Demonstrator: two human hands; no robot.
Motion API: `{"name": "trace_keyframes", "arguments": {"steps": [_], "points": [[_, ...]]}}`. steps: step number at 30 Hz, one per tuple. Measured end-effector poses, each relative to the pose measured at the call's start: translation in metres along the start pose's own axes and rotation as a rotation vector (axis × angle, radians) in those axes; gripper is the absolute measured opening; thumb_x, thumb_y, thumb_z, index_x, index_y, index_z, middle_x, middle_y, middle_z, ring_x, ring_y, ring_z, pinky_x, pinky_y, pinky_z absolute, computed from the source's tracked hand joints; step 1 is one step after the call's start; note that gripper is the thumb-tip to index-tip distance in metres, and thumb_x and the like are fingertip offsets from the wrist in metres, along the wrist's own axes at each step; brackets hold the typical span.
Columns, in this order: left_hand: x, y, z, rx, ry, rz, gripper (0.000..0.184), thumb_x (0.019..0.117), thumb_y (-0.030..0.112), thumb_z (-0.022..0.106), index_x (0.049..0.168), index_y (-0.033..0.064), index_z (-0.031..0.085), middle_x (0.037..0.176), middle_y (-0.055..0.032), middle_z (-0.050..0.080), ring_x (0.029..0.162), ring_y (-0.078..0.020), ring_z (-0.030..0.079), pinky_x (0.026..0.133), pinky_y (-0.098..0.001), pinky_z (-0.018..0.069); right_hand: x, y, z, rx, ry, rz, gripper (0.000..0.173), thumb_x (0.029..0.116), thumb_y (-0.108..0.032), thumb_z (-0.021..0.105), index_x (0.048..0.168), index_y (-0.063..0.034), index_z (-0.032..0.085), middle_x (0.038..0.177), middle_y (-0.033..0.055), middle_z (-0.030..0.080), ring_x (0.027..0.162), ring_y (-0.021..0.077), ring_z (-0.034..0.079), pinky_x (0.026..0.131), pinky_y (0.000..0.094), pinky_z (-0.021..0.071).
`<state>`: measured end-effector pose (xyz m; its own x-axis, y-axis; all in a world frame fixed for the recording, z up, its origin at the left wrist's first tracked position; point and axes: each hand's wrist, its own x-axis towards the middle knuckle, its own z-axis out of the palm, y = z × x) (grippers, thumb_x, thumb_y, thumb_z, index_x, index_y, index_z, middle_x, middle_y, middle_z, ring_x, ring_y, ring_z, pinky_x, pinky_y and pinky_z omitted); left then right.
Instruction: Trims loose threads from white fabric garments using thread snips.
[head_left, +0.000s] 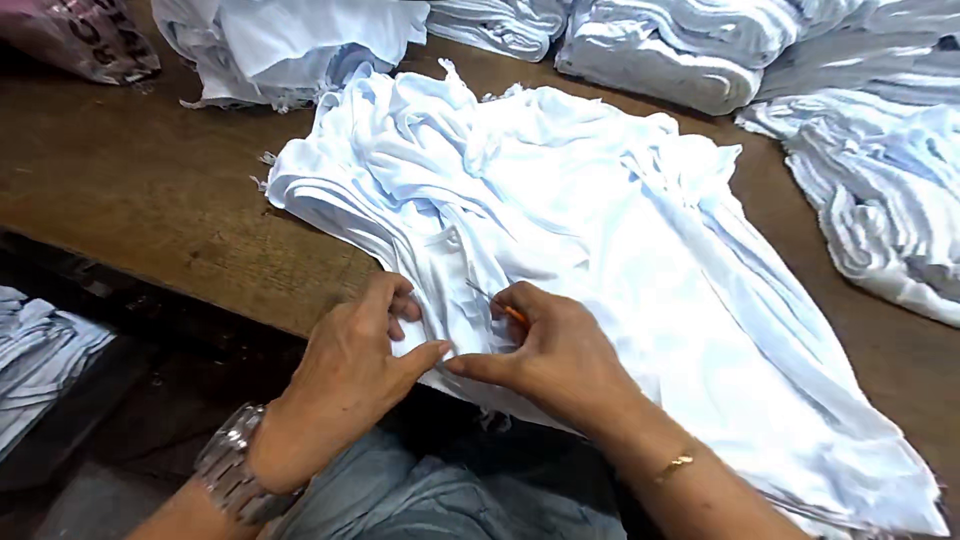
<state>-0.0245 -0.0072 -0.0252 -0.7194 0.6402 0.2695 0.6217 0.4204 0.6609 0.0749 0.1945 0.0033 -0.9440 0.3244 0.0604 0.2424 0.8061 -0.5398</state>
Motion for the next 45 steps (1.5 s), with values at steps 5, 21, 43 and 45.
{"name": "trace_keyframes", "arguments": {"steps": [5, 21, 43, 45], "points": [[0.010, 0.013, 0.009, -0.063, 0.035, 0.091, 0.025, 0.0891, 0.008, 0.068, 0.113, 0.0078, 0.064, 0.086, -0.0039, 0.066, 0.065, -0.0150, 0.060, 0.054, -0.0341, 0.0495, 0.025, 0.006, -0.011, 0.395, 0.075, 0.018, 0.020, 0.0886, -0.015, 0.075, 0.072, -0.0118, 0.065, 0.060, -0.0027, 0.054, 0.053, 0.0089, 0.048, 0.049, 0.0304, 0.0398], [-0.009, -0.004, -0.035, -0.220, 0.026, -0.058, 0.017, 0.1015, 0.023, 0.062, 0.113, 0.0133, 0.070, 0.089, 0.0036, 0.070, 0.063, -0.0057, 0.065, 0.052, -0.0192, 0.0547, 0.034, 0.001, -0.049, 0.536, -0.240, -0.210, 0.024, 0.0962, -0.010, 0.064, 0.072, -0.0100, 0.066, 0.058, -0.0027, 0.057, 0.047, 0.0044, 0.047, 0.042, 0.0203, 0.0342], [-0.022, -0.012, -0.048, -0.791, -0.068, -0.262, 0.069, 0.0842, -0.009, 0.059, 0.147, 0.0150, 0.044, 0.091, -0.0123, 0.075, 0.054, -0.0110, 0.065, 0.045, -0.0172, 0.0501, 0.043, -0.009, -0.027, 0.725, -0.043, 0.131, 0.012, 0.0935, -0.008, 0.070, 0.081, -0.0080, 0.070, 0.060, -0.0033, 0.057, 0.046, 0.0030, 0.043, 0.042, 0.0199, 0.0342], [-0.030, -0.024, -0.049, -0.673, -0.093, -0.234, 0.054, 0.0848, -0.006, 0.062, 0.135, 0.0140, 0.057, 0.089, -0.0093, 0.074, 0.054, -0.0132, 0.064, 0.043, -0.0206, 0.0508, 0.045, -0.005, -0.046, 0.844, 0.045, 0.112, 0.010, 0.0948, -0.009, 0.067, 0.085, -0.0113, 0.068, 0.059, -0.0064, 0.055, 0.044, -0.0007, 0.040, 0.040, 0.0152, 0.0319]]}}
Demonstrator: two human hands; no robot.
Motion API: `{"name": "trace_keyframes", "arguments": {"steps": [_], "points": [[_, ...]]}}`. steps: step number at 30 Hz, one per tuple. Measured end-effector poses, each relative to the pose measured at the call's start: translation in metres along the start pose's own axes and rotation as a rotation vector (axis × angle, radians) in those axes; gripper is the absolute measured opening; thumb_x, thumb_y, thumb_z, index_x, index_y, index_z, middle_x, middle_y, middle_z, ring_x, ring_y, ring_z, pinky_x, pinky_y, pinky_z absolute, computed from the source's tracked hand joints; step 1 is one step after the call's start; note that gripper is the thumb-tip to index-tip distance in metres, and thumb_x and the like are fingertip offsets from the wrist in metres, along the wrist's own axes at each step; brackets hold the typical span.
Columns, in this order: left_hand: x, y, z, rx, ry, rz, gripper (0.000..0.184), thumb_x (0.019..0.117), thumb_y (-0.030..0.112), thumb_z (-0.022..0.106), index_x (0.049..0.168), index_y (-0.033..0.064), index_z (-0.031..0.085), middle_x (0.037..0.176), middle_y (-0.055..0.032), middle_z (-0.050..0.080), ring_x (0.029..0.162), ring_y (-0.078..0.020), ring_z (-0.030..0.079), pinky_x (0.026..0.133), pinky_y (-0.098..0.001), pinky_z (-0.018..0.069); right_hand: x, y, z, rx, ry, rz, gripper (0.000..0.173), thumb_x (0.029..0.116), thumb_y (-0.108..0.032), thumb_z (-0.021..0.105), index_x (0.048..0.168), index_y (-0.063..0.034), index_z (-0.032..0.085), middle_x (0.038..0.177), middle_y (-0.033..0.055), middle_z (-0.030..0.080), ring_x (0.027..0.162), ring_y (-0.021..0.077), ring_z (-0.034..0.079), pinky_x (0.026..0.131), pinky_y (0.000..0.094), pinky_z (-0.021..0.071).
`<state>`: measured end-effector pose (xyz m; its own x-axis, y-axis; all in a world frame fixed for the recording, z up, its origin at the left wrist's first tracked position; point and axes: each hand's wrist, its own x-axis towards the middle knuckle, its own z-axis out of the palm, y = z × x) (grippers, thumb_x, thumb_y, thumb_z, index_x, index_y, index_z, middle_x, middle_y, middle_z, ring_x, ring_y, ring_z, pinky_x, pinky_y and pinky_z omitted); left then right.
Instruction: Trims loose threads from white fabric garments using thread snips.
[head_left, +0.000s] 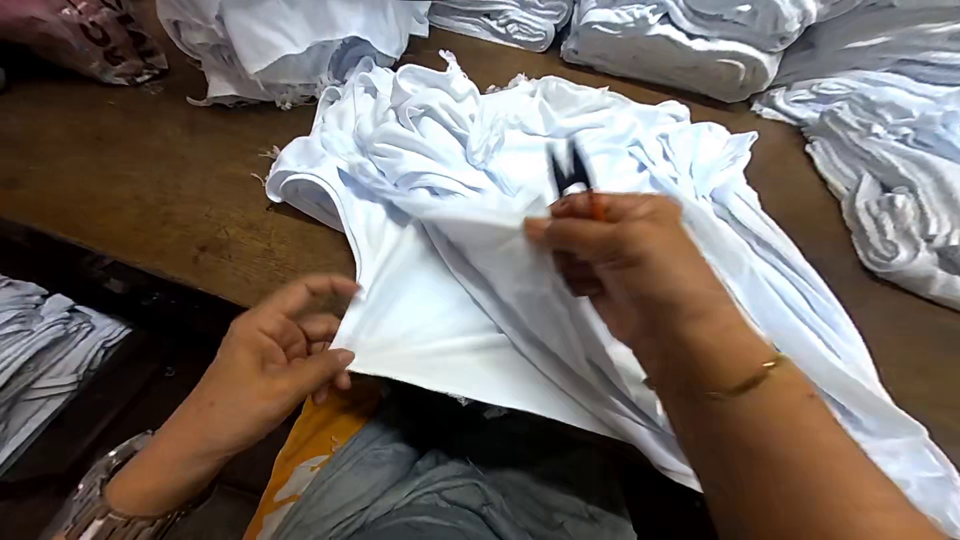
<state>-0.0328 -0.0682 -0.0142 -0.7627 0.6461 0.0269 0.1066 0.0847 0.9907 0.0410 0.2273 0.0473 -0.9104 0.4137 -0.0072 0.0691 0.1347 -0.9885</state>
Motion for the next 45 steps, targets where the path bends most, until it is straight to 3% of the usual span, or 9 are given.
{"name": "trace_keyframes", "arguments": {"steps": [8, 13, 18, 23, 31, 34, 36, 40, 45], "points": [[0.020, 0.012, 0.023, 0.540, 0.214, 0.340, 0.017, 0.1011, 0.019, 0.062, 0.112, 0.0085, 0.071, 0.102, -0.0004, 0.065, 0.073, -0.0030, 0.063, 0.061, -0.0172, 0.0552, -0.005, -0.019, 0.011, -0.148, -0.183, -0.089, 0.018, 0.0951, -0.004, 0.066, 0.078, -0.0082, 0.067, 0.059, -0.0031, 0.057, 0.045, 0.0024, 0.045, 0.041, 0.0177, 0.0352], [0.065, 0.004, 0.051, 0.933, -0.039, 0.440, 0.016, 0.0898, 0.018, 0.063, 0.091, 0.0086, 0.076, 0.095, -0.0094, 0.068, 0.095, -0.0306, 0.064, 0.080, -0.0525, 0.0512, 0.008, -0.038, -0.011, -0.267, 0.082, -0.152, 0.015, 0.0998, -0.016, 0.062, 0.085, -0.0162, 0.063, 0.062, -0.0093, 0.055, 0.047, 0.0012, 0.047, 0.043, 0.0186, 0.0406], [0.098, 0.021, 0.061, 1.081, -0.136, 0.393, 0.050, 0.0876, 0.005, 0.067, 0.137, 0.0154, 0.064, 0.097, -0.0179, 0.065, 0.085, -0.0369, 0.066, 0.071, -0.0544, 0.0526, -0.015, -0.023, 0.001, -0.608, 0.050, -0.223, 0.018, 0.0982, -0.012, 0.060, 0.080, -0.0105, 0.057, 0.059, -0.0020, 0.047, 0.048, 0.0068, 0.044, 0.044, 0.0257, 0.0366], [0.120, 0.019, 0.050, 0.958, -0.205, 0.296, 0.065, 0.0882, 0.010, 0.069, 0.150, 0.0151, 0.049, 0.076, -0.0086, 0.065, 0.068, -0.0285, 0.064, 0.064, -0.0516, 0.0529, -0.015, 0.023, 0.025, -0.323, 0.093, -0.002, 0.011, 0.0985, -0.009, 0.062, 0.087, -0.0083, 0.060, 0.064, 0.0008, 0.051, 0.047, 0.0085, 0.044, 0.043, 0.0234, 0.0363], [0.143, 0.029, 0.036, 0.991, -0.391, 0.312, 0.014, 0.0945, 0.020, 0.071, 0.103, 0.0095, 0.070, 0.079, -0.0064, 0.066, 0.075, -0.0239, 0.064, 0.069, -0.0492, 0.0525, -0.005, 0.021, 0.023, -0.117, 0.143, -0.101, 0.018, 0.0987, -0.012, 0.062, 0.082, -0.0109, 0.057, 0.061, -0.0035, 0.046, 0.046, 0.0039, 0.039, 0.043, 0.0188, 0.0312], [0.141, 0.043, 0.038, 0.826, -0.311, 0.379, 0.013, 0.0977, 0.017, 0.067, 0.100, 0.0044, 0.067, 0.072, -0.0055, 0.062, 0.062, -0.0171, 0.061, 0.060, -0.0379, 0.0529, -0.005, 0.019, 0.023, -0.237, 0.139, -0.102, 0.037, 0.0795, -0.034, 0.084, 0.094, -0.0127, 0.058, 0.070, -0.0042, 0.050, 0.055, 0.0041, 0.045, 0.050, 0.0206, 0.0391], [0.141, 0.057, 0.046, 0.589, -0.238, 0.351, 0.012, 0.1015, 0.014, 0.063, 0.100, 0.0021, 0.063, 0.071, -0.0042, 0.066, 0.058, -0.0102, 0.065, 0.059, -0.0280, 0.0583, -0.001, 0.017, 0.030, -0.352, 0.147, -0.083, 0.056, 0.0649, -0.038, 0.092, 0.102, -0.0111, 0.060, 0.079, -0.0009, 0.057, 0.065, 0.0081, 0.053, 0.058, 0.0277, 0.0467], [0.148, 0.055, 0.054, 0.274, -0.156, 0.355, 0.010, 0.1020, 0.004, 0.056, 0.111, -0.0003, 0.056, 0.091, -0.0075, 0.073, 0.085, -0.0125, 0.075, 0.083, -0.0307, 0.0625, 0.027, 0.011, 0.020, -0.359, 0.214, -0.156, 0.026, 0.0725, -0.001, 0.078, 0.094, -0.0022, 0.064, 0.078, 0.0046, 0.059, 0.065, 0.0116, 0.056, 0.059, 0.0323, 0.0502], [0.129, 0.031, 0.053, -0.076, 0.206, -0.203, 0.044, 0.0929, 0.002, 0.065, 0.132, -0.0083, 0.048, 0.114, -0.0218, 0.066, 0.094, -0.0265, 0.072, 0.082, -0.0417, 0.0617, 0.047, -0.006, -0.016, -0.090, 0.398, -0.028, 0.018, 0.0782, 0.001, 0.070, 0.086, -0.0109, 0.060, 0.076, -0.0013, 0.063, 0.065, 0.0078, 0.062, 0.057, 0.0291, 0.0551]]}}
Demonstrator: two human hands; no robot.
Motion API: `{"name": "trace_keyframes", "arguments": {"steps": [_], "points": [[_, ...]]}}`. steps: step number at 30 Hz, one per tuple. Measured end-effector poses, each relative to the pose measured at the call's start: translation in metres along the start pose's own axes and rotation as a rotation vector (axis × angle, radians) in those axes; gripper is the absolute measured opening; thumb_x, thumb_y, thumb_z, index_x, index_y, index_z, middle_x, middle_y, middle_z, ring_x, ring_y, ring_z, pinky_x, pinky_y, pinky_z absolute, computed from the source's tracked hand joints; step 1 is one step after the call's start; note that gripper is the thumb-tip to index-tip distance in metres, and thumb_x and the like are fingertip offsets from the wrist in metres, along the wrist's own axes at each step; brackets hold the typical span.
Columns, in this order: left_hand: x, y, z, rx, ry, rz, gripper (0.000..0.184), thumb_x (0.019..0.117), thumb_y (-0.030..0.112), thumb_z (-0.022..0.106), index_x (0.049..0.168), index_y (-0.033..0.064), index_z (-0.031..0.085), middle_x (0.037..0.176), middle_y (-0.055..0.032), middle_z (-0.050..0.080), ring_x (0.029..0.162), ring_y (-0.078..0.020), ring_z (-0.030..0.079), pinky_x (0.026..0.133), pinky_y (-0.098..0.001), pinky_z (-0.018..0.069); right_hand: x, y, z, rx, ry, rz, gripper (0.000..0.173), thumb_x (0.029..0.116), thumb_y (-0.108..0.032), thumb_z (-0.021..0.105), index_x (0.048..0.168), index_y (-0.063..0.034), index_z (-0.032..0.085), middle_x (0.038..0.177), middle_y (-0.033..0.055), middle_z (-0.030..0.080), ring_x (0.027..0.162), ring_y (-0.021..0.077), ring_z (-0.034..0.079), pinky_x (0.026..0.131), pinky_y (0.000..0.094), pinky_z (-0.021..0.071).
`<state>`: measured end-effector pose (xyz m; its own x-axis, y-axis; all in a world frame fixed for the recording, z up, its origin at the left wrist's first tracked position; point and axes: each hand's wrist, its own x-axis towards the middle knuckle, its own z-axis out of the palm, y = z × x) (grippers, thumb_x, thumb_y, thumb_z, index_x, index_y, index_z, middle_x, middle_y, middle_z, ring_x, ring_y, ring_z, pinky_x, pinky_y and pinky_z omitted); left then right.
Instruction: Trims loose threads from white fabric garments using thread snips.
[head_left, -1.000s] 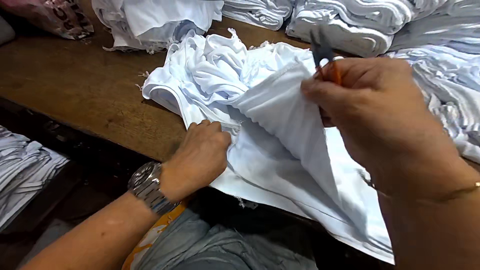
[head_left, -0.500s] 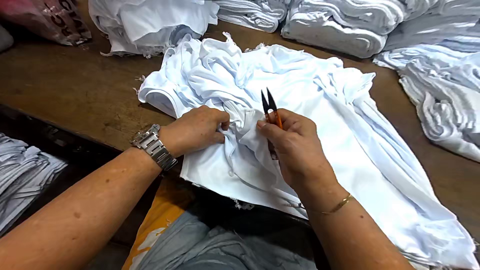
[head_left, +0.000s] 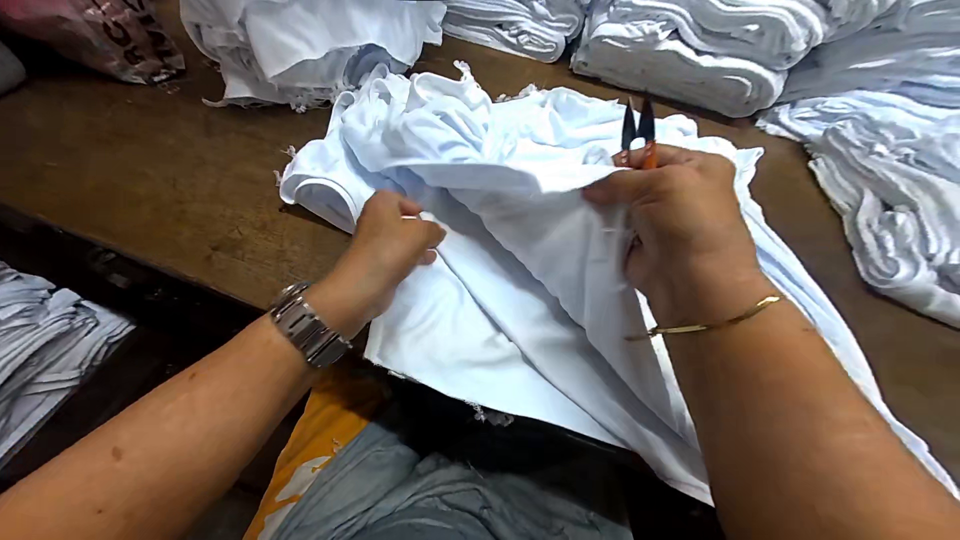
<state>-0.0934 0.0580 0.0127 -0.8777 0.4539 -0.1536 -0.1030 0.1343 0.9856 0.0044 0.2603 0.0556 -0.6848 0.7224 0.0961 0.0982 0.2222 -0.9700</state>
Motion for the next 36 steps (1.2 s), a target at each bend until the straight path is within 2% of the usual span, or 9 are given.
{"name": "trace_keyframes", "arguments": {"steps": [6, 10, 14, 16, 19, 26, 28, 32, 36], "points": [[-0.004, 0.013, 0.015, -0.300, 0.007, -0.145, 0.036, 0.0923, 0.001, 0.061, 0.126, -0.0047, 0.051, 0.116, -0.0177, 0.066, 0.096, -0.0239, 0.071, 0.082, -0.0368, 0.0602, -0.001, 0.030, 0.006, 0.065, 0.007, 0.103, 0.009, 0.0862, -0.004, 0.069, 0.083, -0.0109, 0.065, 0.070, -0.0017, 0.063, 0.061, 0.0067, 0.061, 0.053, 0.0261, 0.0513], [0.010, 0.019, 0.029, -0.337, -0.146, -0.259, 0.028, 0.0980, 0.008, 0.060, 0.125, 0.0001, 0.057, 0.102, -0.0109, 0.067, 0.079, -0.0155, 0.070, 0.073, -0.0283, 0.0605, -0.003, 0.055, 0.004, 0.275, 0.003, 0.144, 0.007, 0.0908, -0.006, 0.067, 0.087, -0.0109, 0.068, 0.074, -0.0018, 0.067, 0.067, 0.0065, 0.065, 0.059, 0.0252, 0.0558], [0.029, 0.008, 0.043, -0.093, -0.149, -0.217, 0.013, 0.0950, 0.020, 0.070, 0.095, 0.0073, 0.065, 0.070, -0.0023, 0.060, 0.054, -0.0099, 0.054, 0.050, -0.0242, 0.0460, -0.003, 0.060, -0.002, 0.462, 0.050, 0.155, 0.010, 0.0937, -0.003, 0.062, 0.088, -0.0097, 0.067, 0.077, -0.0005, 0.068, 0.070, 0.0076, 0.067, 0.063, 0.0253, 0.0571], [0.032, 0.005, 0.049, -0.009, -0.075, -0.073, 0.013, 0.0950, 0.014, 0.069, 0.097, 0.0032, 0.062, 0.082, -0.0081, 0.067, 0.069, -0.0149, 0.066, 0.063, -0.0307, 0.0564, -0.003, 0.061, -0.001, 0.484, 0.052, 0.154, 0.009, 0.0941, -0.003, 0.061, 0.090, -0.0086, 0.067, 0.078, 0.0004, 0.069, 0.072, 0.0080, 0.068, 0.065, 0.0257, 0.0578], [0.030, -0.001, 0.059, -0.188, -0.066, 0.045, 0.005, 0.0981, 0.007, 0.059, 0.096, 0.0020, 0.057, 0.089, -0.0102, 0.066, 0.080, -0.0180, 0.068, 0.074, -0.0356, 0.0587, -0.005, 0.060, -0.002, 0.481, 0.064, 0.159, 0.010, 0.0944, -0.003, 0.061, 0.089, -0.0090, 0.067, 0.077, -0.0001, 0.068, 0.071, 0.0071, 0.067, 0.063, 0.0249, 0.0573], [0.012, -0.001, 0.065, -0.629, -0.194, -0.127, 0.015, 0.0984, 0.018, 0.062, 0.107, 0.0071, 0.066, 0.096, -0.0077, 0.070, 0.089, -0.0169, 0.069, 0.080, -0.0370, 0.0591, -0.003, 0.062, -0.003, 0.449, 0.060, 0.164, 0.008, 0.0959, -0.008, 0.063, 0.092, -0.0106, 0.069, 0.081, -0.0006, 0.070, 0.074, 0.0073, 0.068, 0.067, 0.0261, 0.0582], [0.007, 0.000, 0.056, -0.545, -0.268, -0.204, 0.013, 0.0957, 0.012, 0.065, 0.106, 0.0043, 0.067, 0.093, -0.0091, 0.071, 0.083, -0.0172, 0.070, 0.075, -0.0357, 0.0598, -0.004, 0.063, -0.004, 0.475, 0.051, 0.167, 0.008, 0.0968, -0.010, 0.063, 0.092, -0.0105, 0.069, 0.082, -0.0003, 0.070, 0.075, 0.0079, 0.069, 0.068, 0.0270, 0.0586], [-0.017, 0.010, 0.020, 0.048, -0.442, -0.149, 0.024, 0.0913, 0.008, 0.073, 0.112, 0.0000, 0.066, 0.092, -0.0124, 0.074, 0.076, -0.0178, 0.073, 0.065, -0.0327, 0.0613, -0.004, 0.063, -0.003, 0.463, 0.049, 0.147, 0.009, 0.0936, -0.005, 0.063, 0.087, -0.0100, 0.068, 0.077, 0.0000, 0.069, 0.071, 0.0074, 0.068, 0.064, 0.0258, 0.0576], [-0.041, 0.010, -0.020, 0.322, -0.420, 0.038, 0.009, 0.0953, 0.015, 0.072, 0.093, 0.0067, 0.075, 0.079, -0.0062, 0.074, 0.063, -0.0107, 0.067, 0.053, -0.0241, 0.0531, -0.003, 0.062, -0.001, 0.369, 0.021, 0.130, 0.011, 0.0930, -0.006, 0.064, 0.084, -0.0123, 0.067, 0.075, -0.0027, 0.067, 0.069, 0.0047, 0.066, 0.061, 0.0231, 0.0556]]}}
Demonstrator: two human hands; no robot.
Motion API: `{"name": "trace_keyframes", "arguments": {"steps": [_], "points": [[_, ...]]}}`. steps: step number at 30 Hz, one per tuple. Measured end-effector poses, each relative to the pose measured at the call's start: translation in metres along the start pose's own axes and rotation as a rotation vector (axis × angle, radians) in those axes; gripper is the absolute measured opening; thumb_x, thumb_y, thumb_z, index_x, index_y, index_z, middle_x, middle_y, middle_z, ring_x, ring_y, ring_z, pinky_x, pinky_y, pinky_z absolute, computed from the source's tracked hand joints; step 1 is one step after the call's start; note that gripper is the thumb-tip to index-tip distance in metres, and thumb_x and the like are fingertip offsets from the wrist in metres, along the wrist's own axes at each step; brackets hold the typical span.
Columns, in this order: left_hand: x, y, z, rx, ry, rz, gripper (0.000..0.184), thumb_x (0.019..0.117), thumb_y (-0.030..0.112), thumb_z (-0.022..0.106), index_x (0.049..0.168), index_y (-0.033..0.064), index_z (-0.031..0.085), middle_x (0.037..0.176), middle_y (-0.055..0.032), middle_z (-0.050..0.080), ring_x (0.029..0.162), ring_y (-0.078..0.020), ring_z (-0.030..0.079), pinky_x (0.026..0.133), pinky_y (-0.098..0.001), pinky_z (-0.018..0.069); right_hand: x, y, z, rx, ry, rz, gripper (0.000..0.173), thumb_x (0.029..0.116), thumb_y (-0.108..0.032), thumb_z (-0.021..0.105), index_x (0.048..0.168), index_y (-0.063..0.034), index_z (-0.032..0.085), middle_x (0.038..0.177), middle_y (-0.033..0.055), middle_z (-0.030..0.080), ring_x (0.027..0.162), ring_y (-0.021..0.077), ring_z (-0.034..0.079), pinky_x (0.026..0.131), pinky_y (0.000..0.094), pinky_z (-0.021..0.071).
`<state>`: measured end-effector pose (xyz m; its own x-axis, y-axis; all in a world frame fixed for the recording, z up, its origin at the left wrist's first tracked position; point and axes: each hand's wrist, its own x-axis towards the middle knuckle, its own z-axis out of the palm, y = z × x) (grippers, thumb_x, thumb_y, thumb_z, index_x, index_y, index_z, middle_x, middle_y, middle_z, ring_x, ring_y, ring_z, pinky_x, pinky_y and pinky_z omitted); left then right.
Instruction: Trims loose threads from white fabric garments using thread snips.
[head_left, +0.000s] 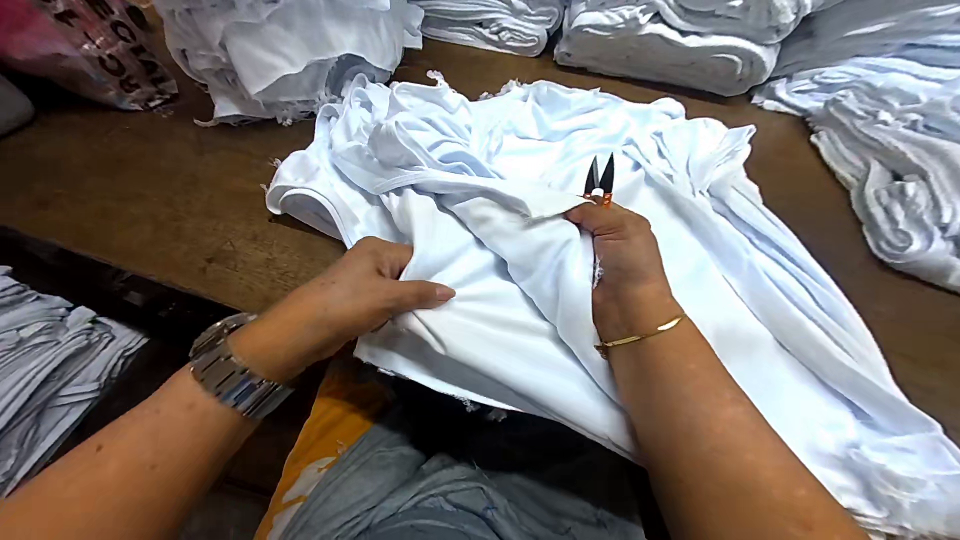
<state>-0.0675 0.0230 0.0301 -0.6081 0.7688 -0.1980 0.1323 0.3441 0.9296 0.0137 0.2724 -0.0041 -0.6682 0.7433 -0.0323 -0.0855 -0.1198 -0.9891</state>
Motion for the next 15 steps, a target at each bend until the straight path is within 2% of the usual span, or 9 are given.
{"name": "trace_keyframes", "arguments": {"steps": [1, 3, 6, 8, 10, 11, 13, 14, 15], "points": [[-0.007, -0.004, -0.002, -0.031, 0.044, -0.017, 0.011, 0.0955, 0.017, 0.072, 0.093, 0.0064, 0.075, 0.077, -0.0067, 0.074, 0.059, -0.0101, 0.066, 0.049, -0.0229, 0.0505, 0.000, 0.000, 0.001, -0.010, -0.028, -0.004, 0.010, 0.0923, -0.006, 0.064, 0.084, -0.0125, 0.067, 0.075, -0.0027, 0.067, 0.068, 0.0049, 0.065, 0.061, 0.0233, 0.0559], [-0.021, -0.012, -0.001, -0.144, 0.118, -0.078, 0.012, 0.0944, 0.018, 0.074, 0.096, 0.0060, 0.076, 0.074, -0.0082, 0.073, 0.050, -0.0082, 0.058, 0.040, -0.0197, 0.0398, -0.003, -0.003, 0.002, -0.027, -0.108, -0.005, 0.007, 0.0908, -0.006, 0.065, 0.087, -0.0115, 0.066, 0.074, -0.0013, 0.066, 0.066, 0.0063, 0.065, 0.059, 0.0247, 0.0561], [-0.046, -0.024, -0.002, -0.231, 0.138, -0.095, 0.009, 0.0961, 0.012, 0.070, 0.099, 0.0043, 0.075, 0.071, -0.0084, 0.069, 0.043, -0.0052, 0.047, 0.035, -0.0169, 0.0308, -0.019, -0.013, 0.002, -0.136, -0.283, -0.030, 0.008, 0.0890, -0.003, 0.067, 0.093, -0.0097, 0.067, 0.076, -0.0001, 0.067, 0.065, 0.0067, 0.064, 0.056, 0.0246, 0.0556], [-0.061, -0.039, -0.008, -0.243, 0.120, -0.068, 0.010, 0.0979, 0.012, 0.067, 0.093, 0.0044, 0.072, 0.064, -0.0064, 0.062, 0.042, -0.0051, 0.042, 0.035, -0.0163, 0.0288, -0.034, -0.021, -0.001, -0.311, -0.504, -0.089, 0.011, 0.0870, -0.002, 0.068, 0.095, -0.0098, 0.067, 0.079, -0.0011, 0.065, 0.066, 0.0058, 0.061, 0.057, 0.0229, 0.0538], [-0.075, -0.058, -0.014, -0.306, 0.087, -0.034, 0.016, 0.1012, 0.015, 0.062, 0.089, 0.0055, 0.069, 0.064, -0.0048, 0.056, 0.044, -0.0062, 0.043, 0.036, -0.0168, 0.0334, -0.049, -0.027, -0.003, -0.566, -0.771, -0.167, 0.015, 0.0831, -0.004, 0.073, 0.096, -0.0106, 0.069, 0.072, -0.0007, 0.062, 0.056, 0.0078, 0.054, 0.047, 0.0233, 0.0448], [-0.079, -0.066, -0.016, -0.338, 0.090, -0.033, 0.020, 0.1028, 0.017, 0.060, 0.090, 0.0050, 0.070, 0.065, -0.0053, 0.057, 0.045, -0.0075, 0.046, 0.038, -0.0182, 0.0389, -0.056, -0.031, -0.002, -0.706, -0.897, -0.183, 0.015, 0.0842, -0.011, 0.074, 0.098, -0.0133, 0.069, 0.069, -0.0021, 0.060, 0.053, 0.0090, 0.052, 0.044, 0.0253, 0.0422], [-0.084, -0.076, -0.015, -0.361, 0.146, -0.024, 0.022, 0.1047, 0.018, 0.058, 0.094, 0.0036, 0.072, 0.067, -0.0070, 0.059, 0.047, -0.0101, 0.051, 0.041, -0.0214, 0.0459, -0.067, -0.039, 0.001, -0.953, -1.049, -0.244, 0.021, 0.0926, -0.042, 0.070, 0.101, -0.0231, 0.071, 0.066, -0.0090, 0.058, 0.052, 0.0055, 0.051, 0.044, 0.0251, 0.0433], [-0.087, -0.080, -0.014, -0.350, 0.178, -0.013, 0.023, 0.1053, 0.018, 0.057, 0.096, 0.0036, 0.072, 0.066, -0.0076, 0.059, 0.047, -0.0113, 0.052, 0.041, -0.0224, 0.0468, -0.071, -0.044, 0.004, -1.029, -1.067, -0.323, 0.029, 0.0989, -0.052, 0.058, 0.100, -0.0265, 0.070, 0.065, -0.0125, 0.056, 0.052, 0.0024, 0.050, 0.044, 0.0239, 0.0425], [-0.089, -0.081, -0.013, -0.329, 0.208, 0.000, 0.023, 0.1059, 0.018, 0.055, 0.097, 0.0040, 0.072, 0.066, -0.0078, 0.059, 0.047, -0.0121, 0.052, 0.041, -0.0230, 0.0471, -0.075, -0.050, 0.009, -1.070, -1.041, -0.405, 0.037, 0.1042, -0.054, 0.046, 0.097, -0.0280, 0.071, 0.065, -0.0144, 0.055, 0.053, 0.0007, 0.051, 0.045, 0.0235, 0.0419]]}}
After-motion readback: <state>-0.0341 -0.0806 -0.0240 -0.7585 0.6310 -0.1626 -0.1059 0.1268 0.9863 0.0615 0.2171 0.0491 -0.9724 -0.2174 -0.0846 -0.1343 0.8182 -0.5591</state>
